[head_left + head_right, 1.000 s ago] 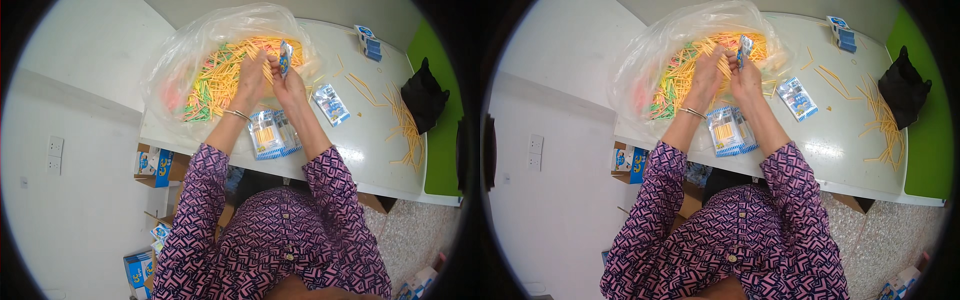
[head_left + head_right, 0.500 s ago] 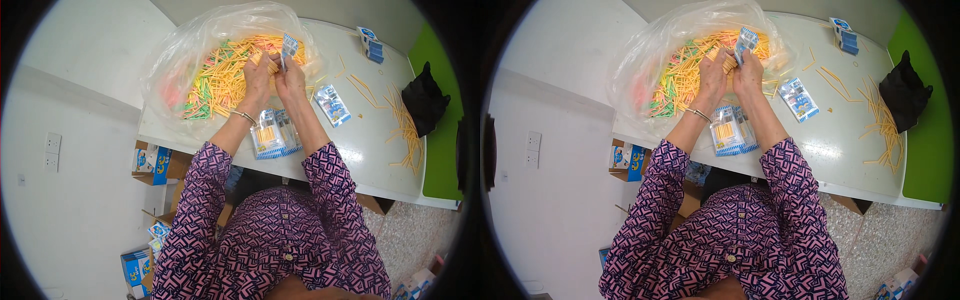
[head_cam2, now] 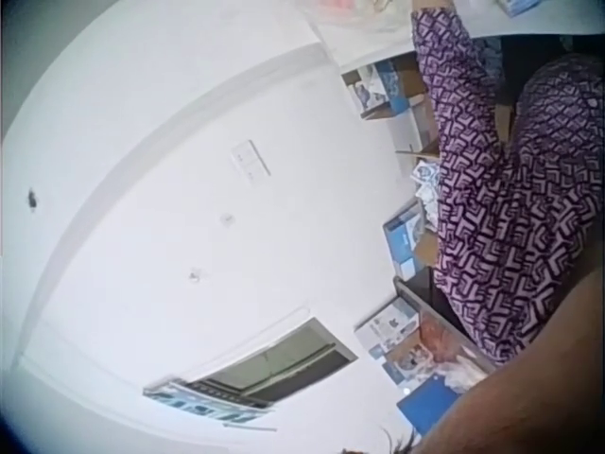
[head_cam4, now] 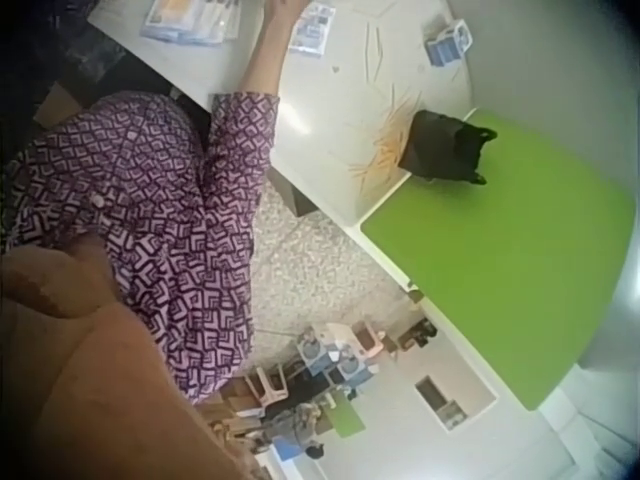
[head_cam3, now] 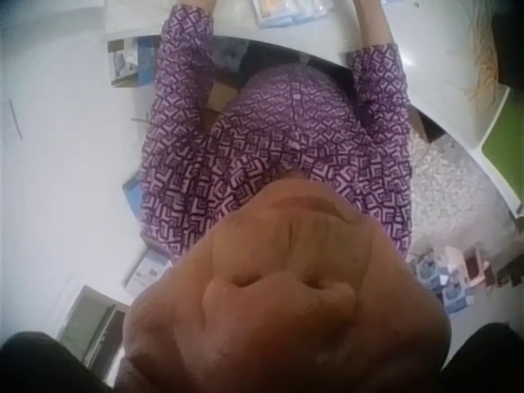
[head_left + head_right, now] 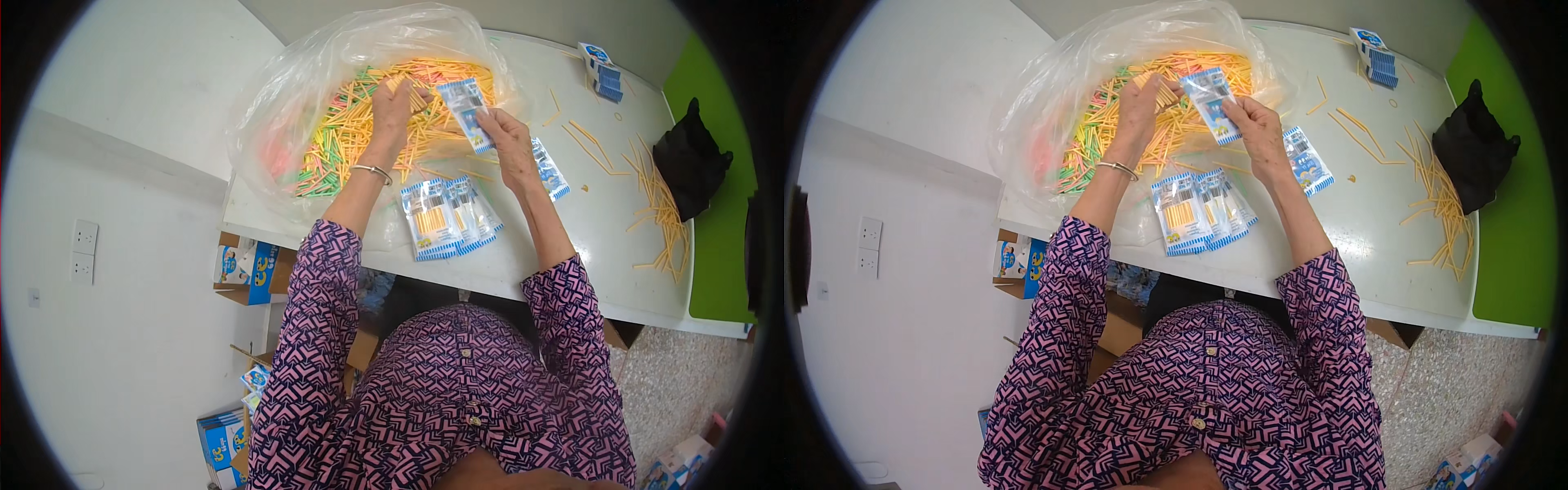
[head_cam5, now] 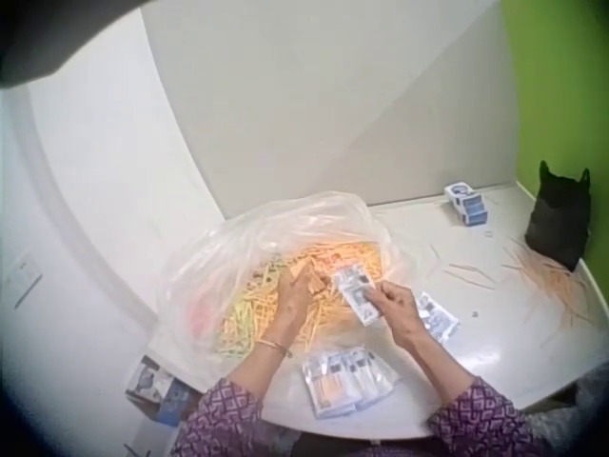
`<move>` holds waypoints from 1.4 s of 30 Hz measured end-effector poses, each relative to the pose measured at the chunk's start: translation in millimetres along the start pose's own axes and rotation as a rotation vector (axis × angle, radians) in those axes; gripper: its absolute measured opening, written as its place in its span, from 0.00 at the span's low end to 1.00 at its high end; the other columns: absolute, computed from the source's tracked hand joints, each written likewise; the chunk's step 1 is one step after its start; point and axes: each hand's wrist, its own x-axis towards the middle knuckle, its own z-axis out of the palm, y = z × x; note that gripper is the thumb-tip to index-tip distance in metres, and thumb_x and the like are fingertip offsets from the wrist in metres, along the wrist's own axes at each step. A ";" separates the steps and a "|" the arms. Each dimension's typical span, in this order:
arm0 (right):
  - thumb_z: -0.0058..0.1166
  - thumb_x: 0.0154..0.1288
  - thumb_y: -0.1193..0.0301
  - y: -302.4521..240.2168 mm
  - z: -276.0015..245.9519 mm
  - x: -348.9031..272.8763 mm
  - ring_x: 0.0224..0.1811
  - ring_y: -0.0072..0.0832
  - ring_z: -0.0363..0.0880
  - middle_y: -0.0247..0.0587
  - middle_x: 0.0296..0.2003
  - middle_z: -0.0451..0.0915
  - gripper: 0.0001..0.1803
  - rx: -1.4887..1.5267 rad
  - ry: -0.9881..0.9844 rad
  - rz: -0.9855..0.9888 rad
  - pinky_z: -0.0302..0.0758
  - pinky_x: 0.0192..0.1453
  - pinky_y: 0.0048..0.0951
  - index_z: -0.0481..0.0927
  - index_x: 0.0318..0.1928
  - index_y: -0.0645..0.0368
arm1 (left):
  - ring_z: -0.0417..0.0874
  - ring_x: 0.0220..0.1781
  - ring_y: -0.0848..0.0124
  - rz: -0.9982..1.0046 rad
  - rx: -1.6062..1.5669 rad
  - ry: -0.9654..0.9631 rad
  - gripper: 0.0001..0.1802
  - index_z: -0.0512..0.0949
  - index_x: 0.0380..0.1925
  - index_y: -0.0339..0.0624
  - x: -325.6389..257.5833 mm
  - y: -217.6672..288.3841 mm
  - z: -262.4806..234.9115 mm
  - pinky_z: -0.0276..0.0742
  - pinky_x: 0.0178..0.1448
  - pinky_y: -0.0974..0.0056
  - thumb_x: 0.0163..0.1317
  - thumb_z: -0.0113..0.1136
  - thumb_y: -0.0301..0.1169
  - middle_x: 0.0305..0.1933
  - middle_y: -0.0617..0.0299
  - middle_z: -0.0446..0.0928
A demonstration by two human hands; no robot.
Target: Packing colorful plastic sticks into individual plastic sleeves at a workstation.
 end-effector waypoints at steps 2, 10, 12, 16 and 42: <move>0.54 0.64 0.65 -4.5 -7.5 -7.2 0.27 0.08 0.65 0.23 0.25 0.75 0.11 -0.086 -0.091 0.059 0.62 0.31 0.14 0.80 0.33 0.61 | 0.83 0.31 0.60 -0.103 -0.130 -0.003 0.11 0.68 0.40 0.30 -7.2 18.9 7.3 0.82 0.39 0.59 0.66 0.44 0.29 0.32 0.50 0.79; 0.53 0.65 0.63 -7.4 -23.4 -24.2 0.28 0.09 0.65 0.22 0.25 0.74 0.13 -0.171 -0.243 0.126 0.61 0.33 0.14 0.81 0.36 0.61 | 0.82 0.43 0.54 -0.226 -0.319 -0.178 0.13 0.68 0.41 0.28 -34.1 55.0 21.1 0.79 0.53 0.53 0.67 0.41 0.29 0.38 0.45 0.77; 0.53 0.65 0.63 -4.3 -25.8 -24.5 0.28 0.09 0.65 0.22 0.26 0.74 0.13 -0.196 -0.275 0.126 0.61 0.33 0.14 0.82 0.36 0.61 | 0.82 0.43 0.55 -0.206 -0.286 -0.220 0.13 0.68 0.41 0.27 -38.0 53.5 23.7 0.79 0.52 0.55 0.67 0.41 0.30 0.38 0.44 0.77; 0.53 0.64 0.61 -11.3 -22.6 -28.4 0.28 0.09 0.67 0.22 0.26 0.75 0.14 -0.211 -0.318 0.145 0.62 0.32 0.14 0.82 0.35 0.60 | 0.82 0.41 0.59 -0.102 -0.138 -0.363 0.14 0.66 0.42 0.30 -39.6 50.3 28.9 0.80 0.46 0.61 0.67 0.43 0.33 0.39 0.46 0.77; 0.53 0.64 0.64 -14.1 -21.4 -35.9 0.32 0.11 0.69 0.24 0.29 0.77 0.13 -0.130 -0.360 0.184 0.65 0.39 0.14 0.82 0.35 0.62 | 0.82 0.42 0.64 -0.074 -0.229 -0.096 0.14 0.55 0.43 0.38 -71.0 44.6 52.5 0.77 0.46 0.65 0.71 0.37 0.38 0.40 0.50 0.75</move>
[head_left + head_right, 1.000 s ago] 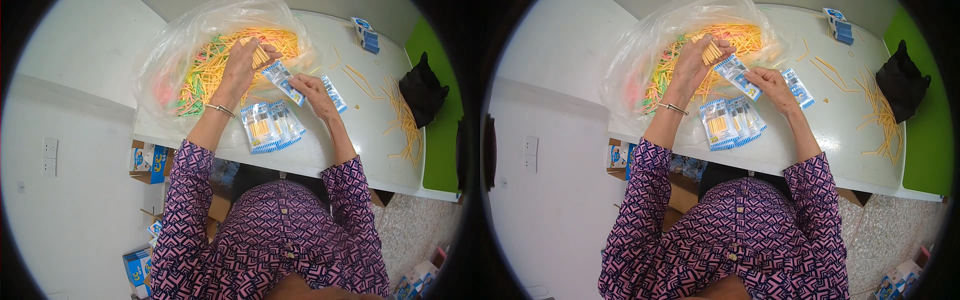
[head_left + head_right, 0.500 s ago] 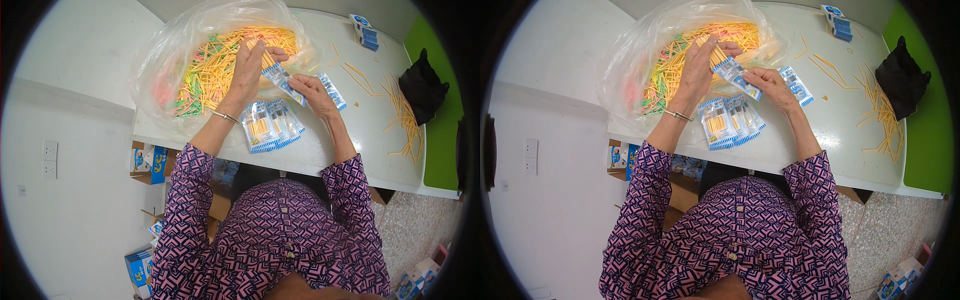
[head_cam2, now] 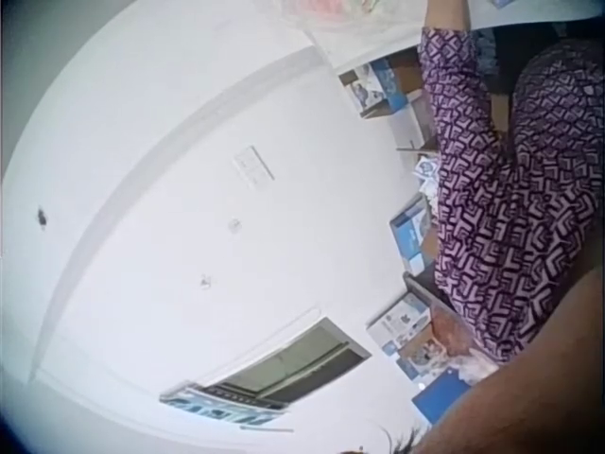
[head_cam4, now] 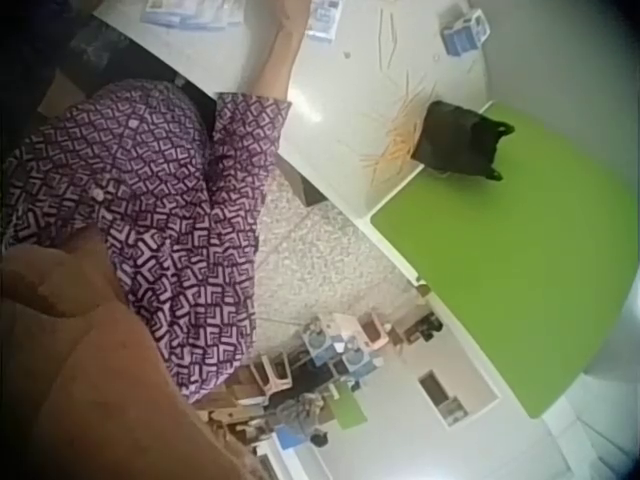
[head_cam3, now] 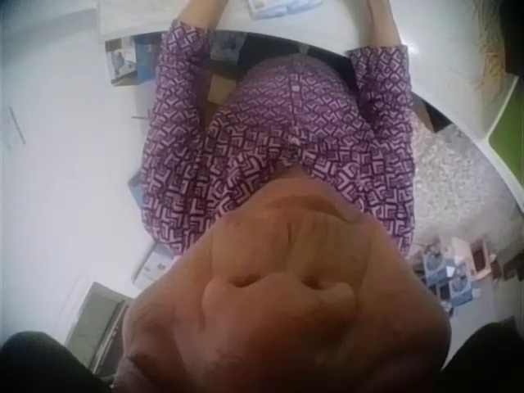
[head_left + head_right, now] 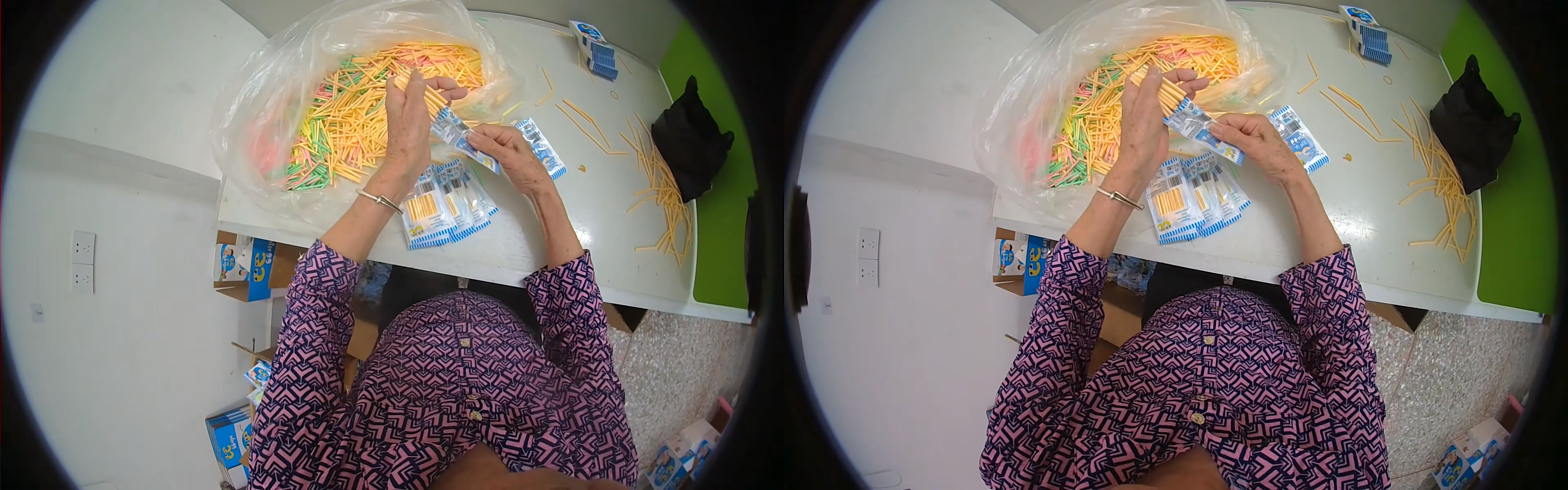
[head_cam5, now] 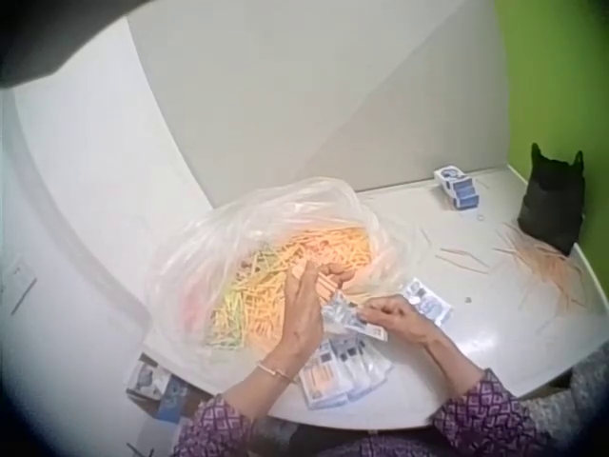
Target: Packing colorful plastic sticks into individual plastic sleeves at a workstation.
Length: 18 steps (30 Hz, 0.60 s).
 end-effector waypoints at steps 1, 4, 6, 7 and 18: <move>0.53 0.64 0.64 2.3 -0.9 0.6 0.33 0.11 0.69 0.24 0.30 0.77 0.13 -0.008 -0.002 -0.016 0.65 0.40 0.15 0.82 0.36 0.62 | 0.81 0.43 0.64 0.027 -0.009 0.006 0.14 0.54 0.45 0.37 -2.3 -2.8 0.0 0.76 0.46 0.66 0.71 0.36 0.38 0.40 0.49 0.75; 0.53 0.64 0.64 5.5 -2.3 0.5 0.33 0.11 0.69 0.25 0.30 0.77 0.13 0.012 0.004 -0.034 0.65 0.41 0.15 0.82 0.36 0.62 | 0.80 0.44 0.64 0.072 -0.067 0.052 0.16 0.52 0.48 0.36 -3.6 -10.1 1.9 0.75 0.47 0.66 0.71 0.36 0.37 0.41 0.50 0.74; 0.53 0.64 0.63 5.3 -1.9 0.8 0.34 0.11 0.69 0.25 0.30 0.77 0.13 0.040 0.010 -0.036 0.65 0.41 0.16 0.81 0.36 0.62 | 0.80 0.44 0.64 0.091 -0.117 0.093 0.17 0.51 0.49 0.36 -3.5 -11.9 2.5 0.75 0.48 0.66 0.71 0.36 0.37 0.42 0.50 0.74; 0.53 0.64 0.63 5.0 -1.4 0.8 0.34 0.11 0.69 0.25 0.30 0.77 0.13 0.018 -0.003 -0.039 0.65 0.40 0.16 0.81 0.36 0.62 | 0.80 0.44 0.64 0.084 -0.131 0.110 0.18 0.50 0.50 0.35 -3.9 -11.9 2.8 0.75 0.48 0.66 0.71 0.36 0.37 0.41 0.50 0.74; 0.53 0.64 0.63 1.1 0.1 -1.9 0.32 0.11 0.68 0.25 0.29 0.77 0.14 -0.039 -0.033 -0.040 0.64 0.38 0.15 0.81 0.35 0.63 | 0.81 0.44 0.64 0.093 -0.114 0.114 0.17 0.52 0.49 0.36 2.6 -11.5 -7.0 0.74 0.48 0.66 0.71 0.36 0.38 0.41 0.52 0.75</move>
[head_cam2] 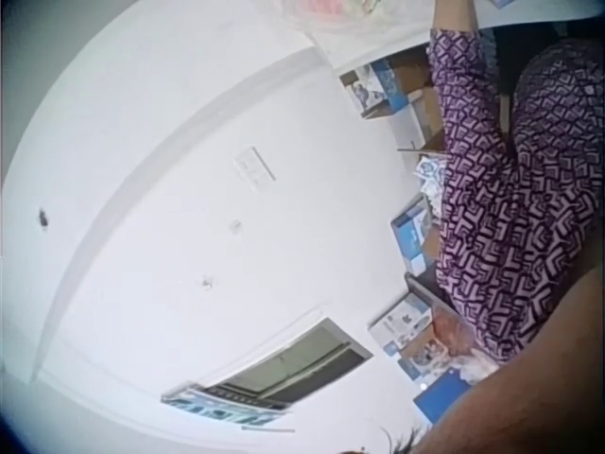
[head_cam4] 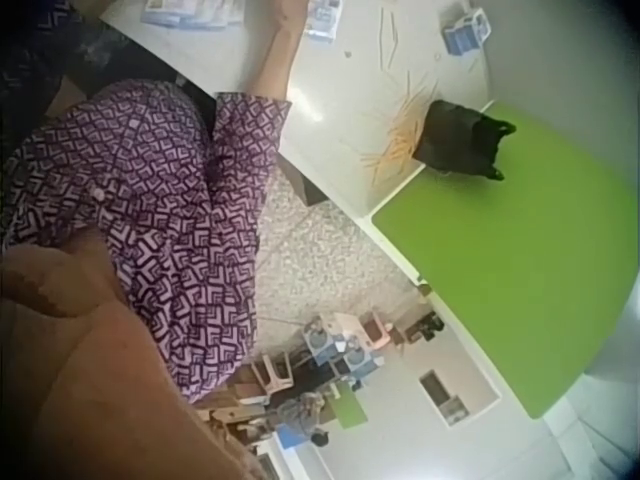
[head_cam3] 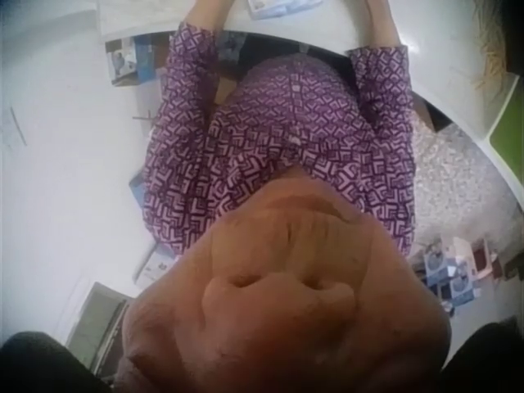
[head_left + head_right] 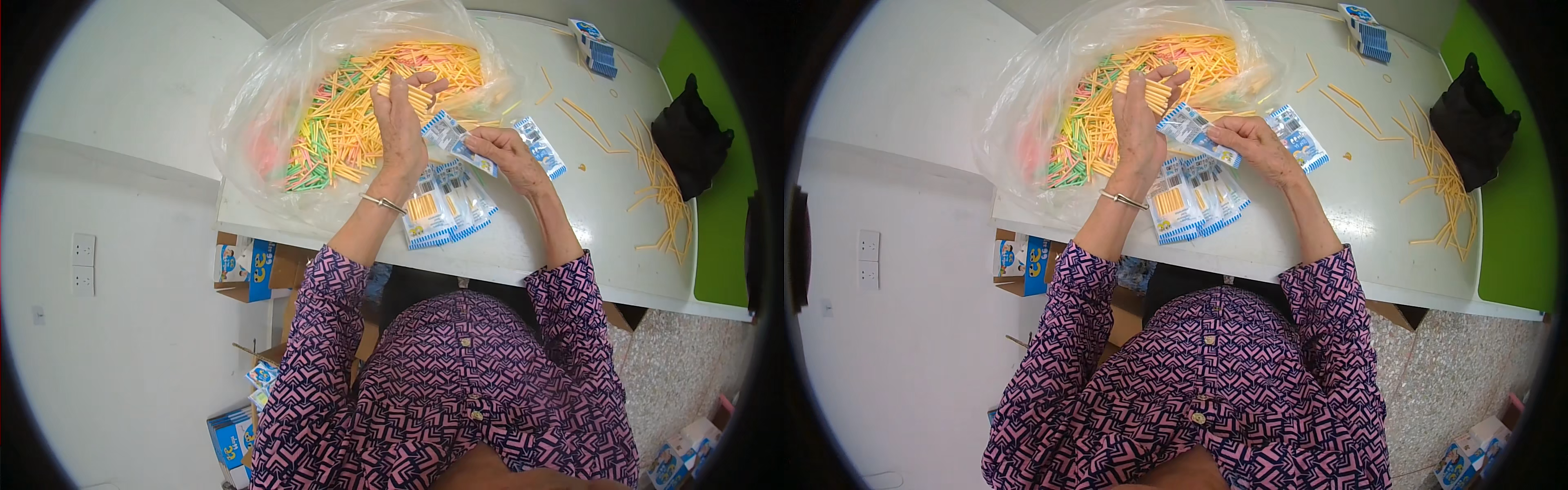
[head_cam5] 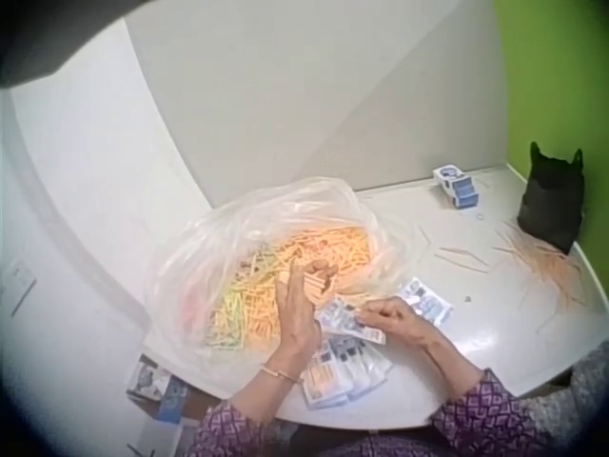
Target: Packing colorful plastic sticks into individual plastic sleeves at a workstation.
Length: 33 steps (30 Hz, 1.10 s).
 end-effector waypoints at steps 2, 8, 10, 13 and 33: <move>0.53 0.64 0.63 -2.0 1.2 -1.0 0.33 0.11 0.68 0.24 0.29 0.77 0.14 0.007 0.008 0.027 0.64 0.39 0.15 0.81 0.36 0.63 | 0.81 0.43 0.64 -0.002 0.001 -0.007 0.16 0.53 0.47 0.37 -0.9 1.5 0.2 0.75 0.46 0.67 0.71 0.35 0.38 0.41 0.51 0.75; 0.53 0.65 0.63 0.1 1.8 -0.3 0.32 0.10 0.68 0.24 0.29 0.76 0.14 0.034 0.038 0.026 0.65 0.38 0.14 0.81 0.38 0.62 | 0.80 0.45 0.63 -0.007 -0.013 0.002 0.13 0.55 0.44 0.38 -18.3 2.2 10.0 0.77 0.45 0.66 0.71 0.36 0.37 0.41 0.50 0.75; 0.53 0.65 0.63 1.2 1.1 -0.7 0.33 0.10 0.69 0.25 0.30 0.78 0.14 0.029 0.052 0.010 0.66 0.39 0.15 0.82 0.39 0.63 | 0.80 0.45 0.63 -0.003 -0.010 -0.007 0.13 0.55 0.44 0.38 -19.9 -0.5 6.2 0.77 0.45 0.65 0.71 0.36 0.36 0.41 0.49 0.76; 0.53 0.65 0.63 1.5 1.1 -0.9 0.34 0.11 0.71 0.26 0.31 0.79 0.15 0.013 0.065 -0.002 0.67 0.40 0.15 0.82 0.40 0.64 | 0.79 0.46 0.63 0.005 0.015 -0.027 0.13 0.55 0.45 0.37 -24.7 -1.9 2.9 0.77 0.46 0.65 0.71 0.37 0.36 0.42 0.48 0.76; 0.54 0.64 0.65 3.6 7.3 -4.2 0.33 0.13 0.74 0.29 0.31 0.80 0.15 -0.046 0.087 -0.008 0.70 0.39 0.16 0.82 0.42 0.64 | 0.77 0.51 0.65 -0.046 0.324 -0.351 0.13 0.65 0.45 0.35 -27.4 8.7 -18.6 0.75 0.55 0.63 0.70 0.41 0.35 0.48 0.47 0.75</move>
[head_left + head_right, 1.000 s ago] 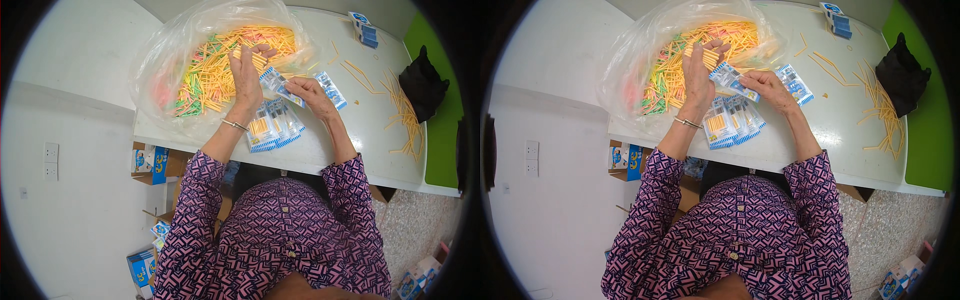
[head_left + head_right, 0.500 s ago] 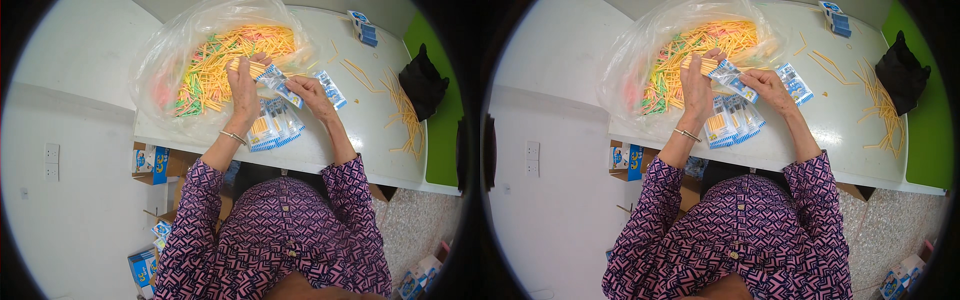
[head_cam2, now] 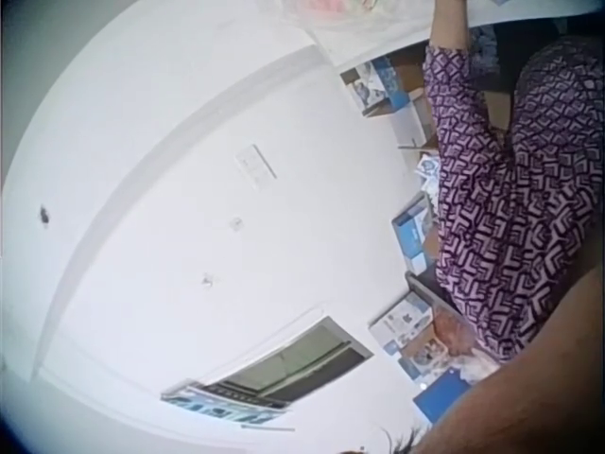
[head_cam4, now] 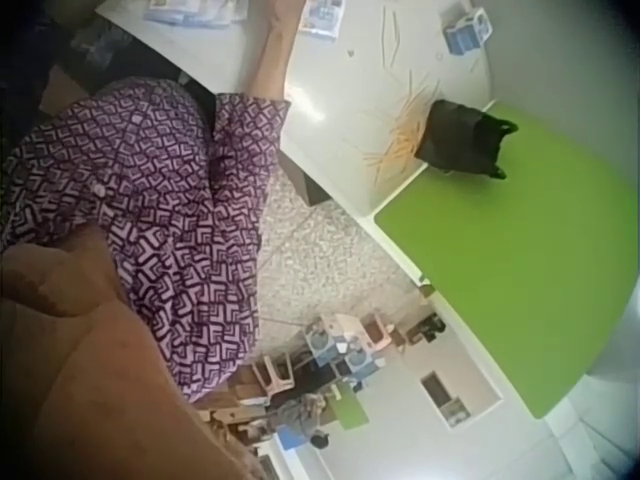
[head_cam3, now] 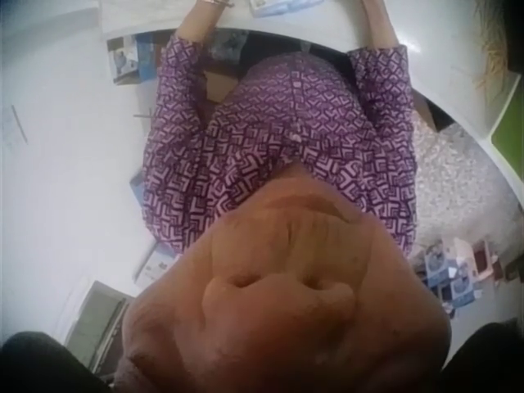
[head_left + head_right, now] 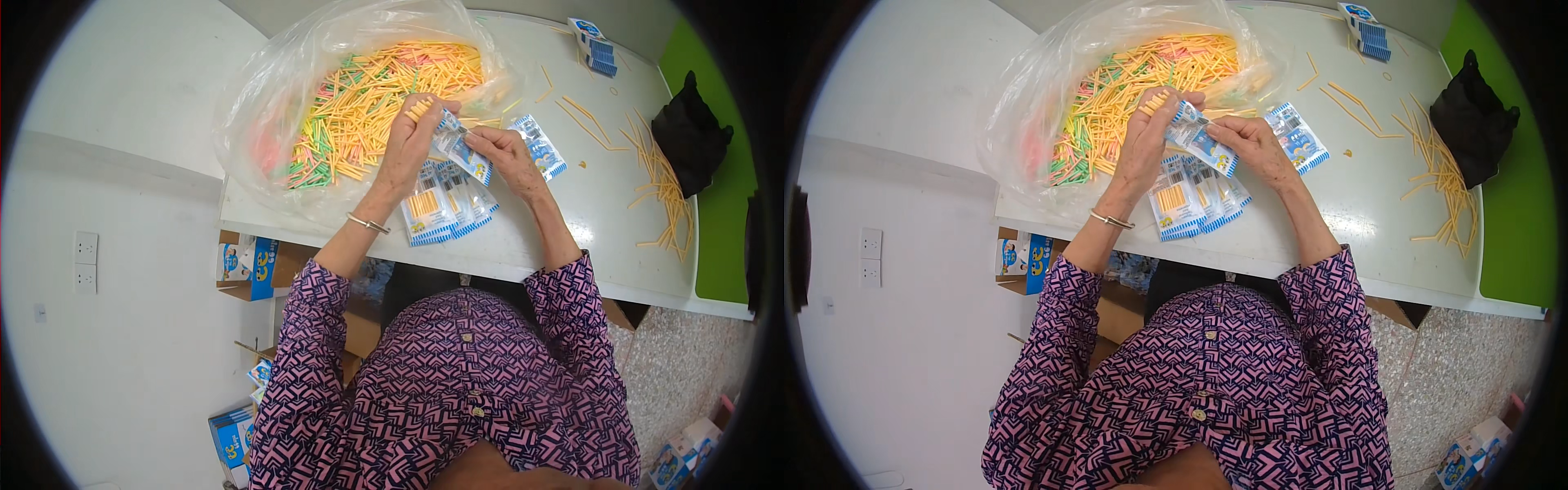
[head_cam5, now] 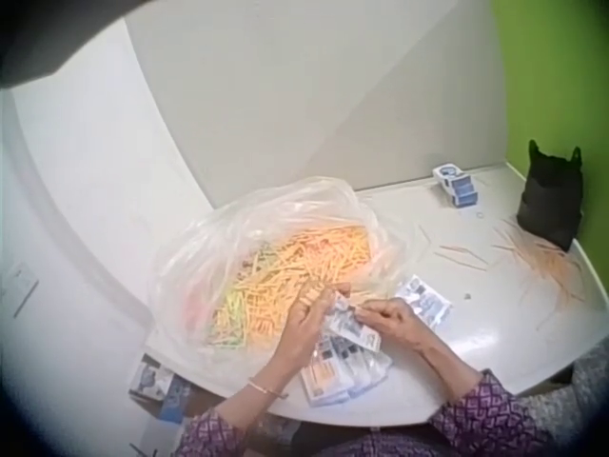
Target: Packing colorful plastic sticks into individual plastic sleeves at a workstation.
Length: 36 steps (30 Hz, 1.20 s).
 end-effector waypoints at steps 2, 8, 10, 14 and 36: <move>0.55 0.64 0.65 1.2 0.8 0.1 0.34 0.13 0.74 0.30 0.32 0.81 0.15 0.061 0.032 0.005 0.70 0.40 0.16 0.82 0.43 0.64 | 0.76 0.45 0.75 0.004 -0.026 -0.030 0.11 0.68 0.43 0.37 1.0 1.0 -3.0 0.73 0.50 0.69 0.69 0.43 0.33 0.45 0.54 0.77; 0.52 0.65 0.66 6.1 4.7 5.0 0.37 0.14 0.73 0.31 0.36 0.81 0.16 0.116 0.084 -0.022 0.68 0.44 0.16 0.80 0.47 0.65 | 0.75 0.53 0.68 -0.093 -0.066 -0.035 0.17 0.65 0.51 0.36 2.1 6.6 -7.3 0.72 0.57 0.63 0.70 0.42 0.37 0.49 0.52 0.75; 0.53 0.65 0.66 8.9 5.5 6.9 0.36 0.14 0.74 0.31 0.36 0.81 0.16 0.141 0.101 -0.043 0.69 0.42 0.16 0.80 0.47 0.65 | 0.74 0.52 0.69 -0.045 0.134 -0.044 0.18 0.65 0.53 0.37 3.2 5.5 -6.7 0.71 0.57 0.63 0.70 0.43 0.38 0.48 0.53 0.75; 0.53 0.65 0.66 11.2 0.3 9.3 0.40 0.15 0.73 0.33 0.37 0.81 0.17 0.127 0.068 -0.065 0.68 0.47 0.18 0.79 0.48 0.66 | 0.75 0.48 0.73 0.033 0.547 -0.057 0.19 0.69 0.53 0.38 10.8 7.9 -12.7 0.73 0.53 0.66 0.66 0.51 0.36 0.45 0.57 0.75; 0.57 0.62 0.61 -10.1 -42.5 0.7 0.35 0.15 0.74 0.32 0.32 0.81 0.17 0.100 0.209 -0.116 0.68 0.44 0.19 0.82 0.40 0.64 | 0.78 0.37 0.55 0.378 1.286 -0.338 0.07 0.78 0.31 0.37 17.7 -45.6 -48.2 0.74 0.40 0.57 0.55 0.54 0.28 0.31 0.52 0.77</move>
